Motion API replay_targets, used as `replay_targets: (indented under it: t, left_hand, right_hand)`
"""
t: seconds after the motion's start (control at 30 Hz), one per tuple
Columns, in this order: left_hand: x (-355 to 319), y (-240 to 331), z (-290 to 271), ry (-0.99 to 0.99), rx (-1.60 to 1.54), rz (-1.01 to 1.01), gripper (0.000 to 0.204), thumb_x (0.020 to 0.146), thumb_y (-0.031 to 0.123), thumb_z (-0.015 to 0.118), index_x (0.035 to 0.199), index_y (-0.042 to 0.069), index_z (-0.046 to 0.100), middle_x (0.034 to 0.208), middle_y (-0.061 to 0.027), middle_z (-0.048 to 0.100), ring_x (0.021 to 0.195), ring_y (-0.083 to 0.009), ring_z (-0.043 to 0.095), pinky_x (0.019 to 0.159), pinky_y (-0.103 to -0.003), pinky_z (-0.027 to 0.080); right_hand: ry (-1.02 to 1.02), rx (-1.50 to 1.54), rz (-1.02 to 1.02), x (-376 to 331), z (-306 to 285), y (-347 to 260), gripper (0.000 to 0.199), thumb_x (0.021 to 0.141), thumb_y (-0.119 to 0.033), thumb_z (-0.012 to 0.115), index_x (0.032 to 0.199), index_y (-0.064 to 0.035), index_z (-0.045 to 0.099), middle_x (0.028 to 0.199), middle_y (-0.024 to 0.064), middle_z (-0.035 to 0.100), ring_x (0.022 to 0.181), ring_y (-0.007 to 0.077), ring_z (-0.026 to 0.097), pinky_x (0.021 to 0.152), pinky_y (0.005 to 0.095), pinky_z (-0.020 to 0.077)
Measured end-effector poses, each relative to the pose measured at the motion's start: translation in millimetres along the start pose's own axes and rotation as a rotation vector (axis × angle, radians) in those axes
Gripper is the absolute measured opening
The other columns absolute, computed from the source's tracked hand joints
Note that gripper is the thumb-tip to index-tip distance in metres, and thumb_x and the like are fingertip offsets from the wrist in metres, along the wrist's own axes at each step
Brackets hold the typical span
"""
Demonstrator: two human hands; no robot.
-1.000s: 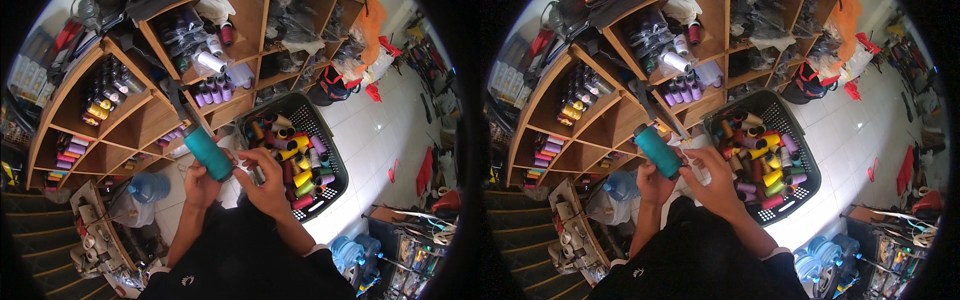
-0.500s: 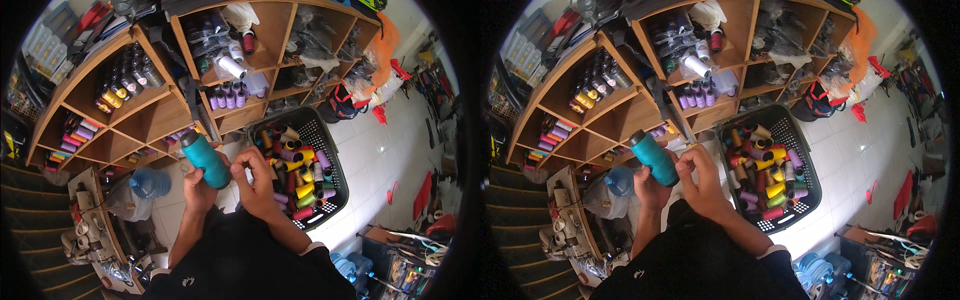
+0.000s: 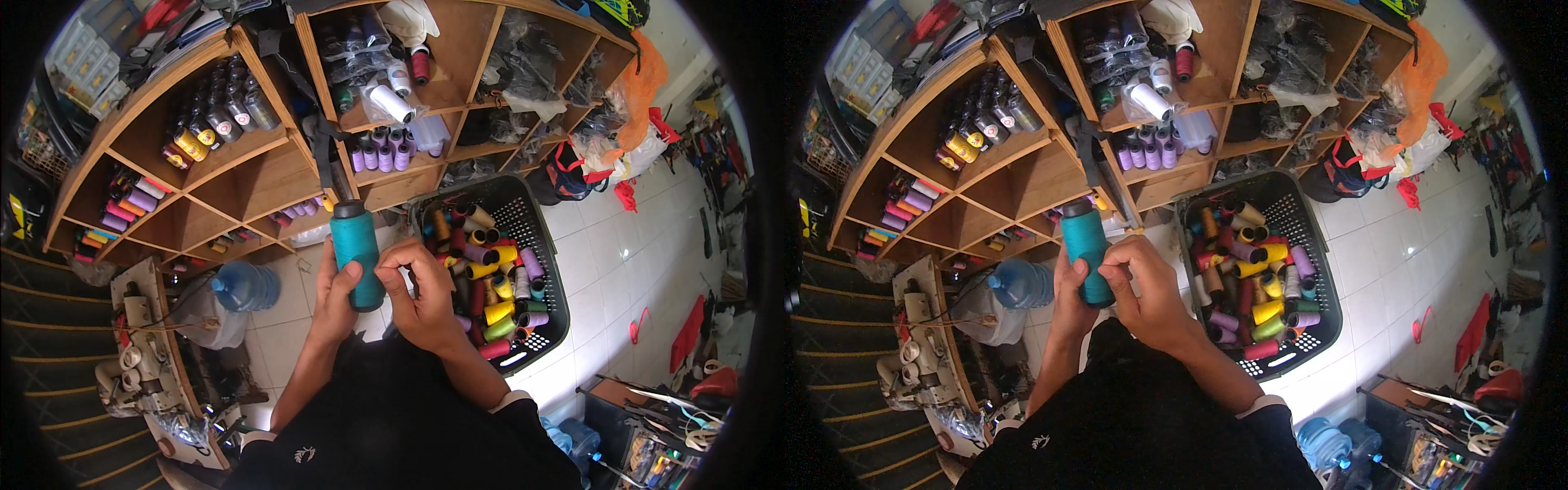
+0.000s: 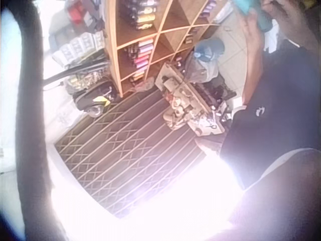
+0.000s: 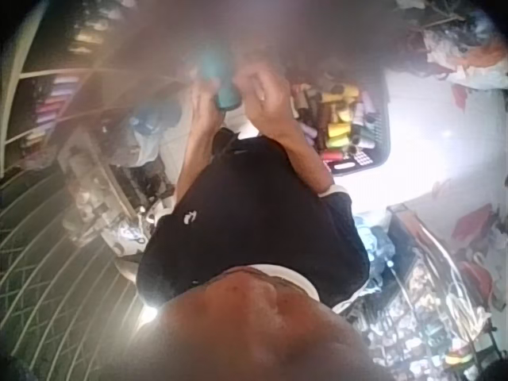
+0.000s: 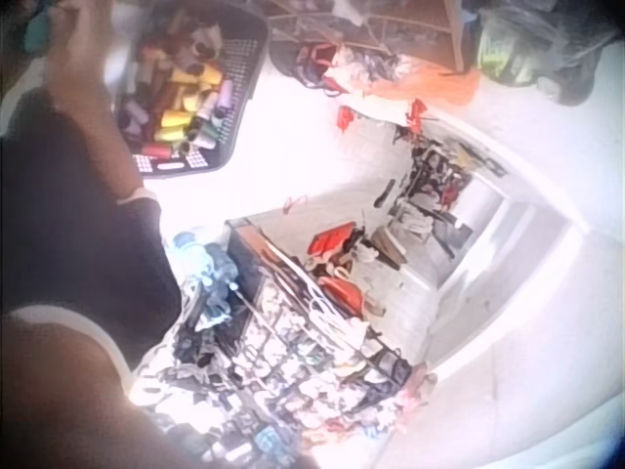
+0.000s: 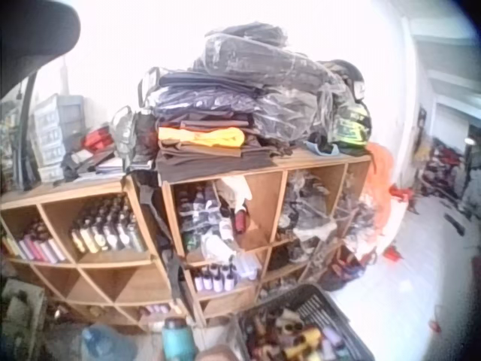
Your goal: The person picks up thread spools from a black plastic basket on the floor, inspects them, and places them onto a wooden shelf. The person handles spools of various colors, including yellow, purple, red, and white, one at a time.
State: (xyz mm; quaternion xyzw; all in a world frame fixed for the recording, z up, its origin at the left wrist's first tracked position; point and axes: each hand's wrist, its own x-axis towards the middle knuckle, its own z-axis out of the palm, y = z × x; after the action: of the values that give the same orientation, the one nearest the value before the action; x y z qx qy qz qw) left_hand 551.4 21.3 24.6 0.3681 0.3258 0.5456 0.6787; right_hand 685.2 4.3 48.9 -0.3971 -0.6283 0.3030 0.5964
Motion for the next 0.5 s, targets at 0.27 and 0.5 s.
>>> replay_targets:
  t: [0.27,0.5]
  left_hand:
    - [7.9,12.3,-2.0,-0.033,0.039,0.023,0.055,0.085,0.040,0.059,0.122,0.004,0.038,0.100,-0.0145,0.057,0.086,-0.0212,0.059,0.075,-0.034,0.049]
    - [8.8,17.8,6.5,-0.015,-0.057,0.062,0.064,0.080,0.048,0.057,0.120,0.002,0.040,0.099,-0.0154,0.055,0.086,-0.0257,0.058,0.076,-0.038,0.048]
  right_hand:
    - [0.051,0.070,0.003,0.6,-8.4,0.2,0.021,0.081,-0.005,0.067,0.099,-0.0013,0.056,0.091,0.0098,0.057,0.078,0.0195,0.057,0.074,0.0309,0.0460]
    - [-0.005,-0.006,0.070,8.1,-1.7,-3.7,0.048,0.069,-0.011,0.081,0.112,-0.0026,0.062,0.098,0.0078,0.059,0.084,0.0138,0.056,0.072,0.0258,0.0459]
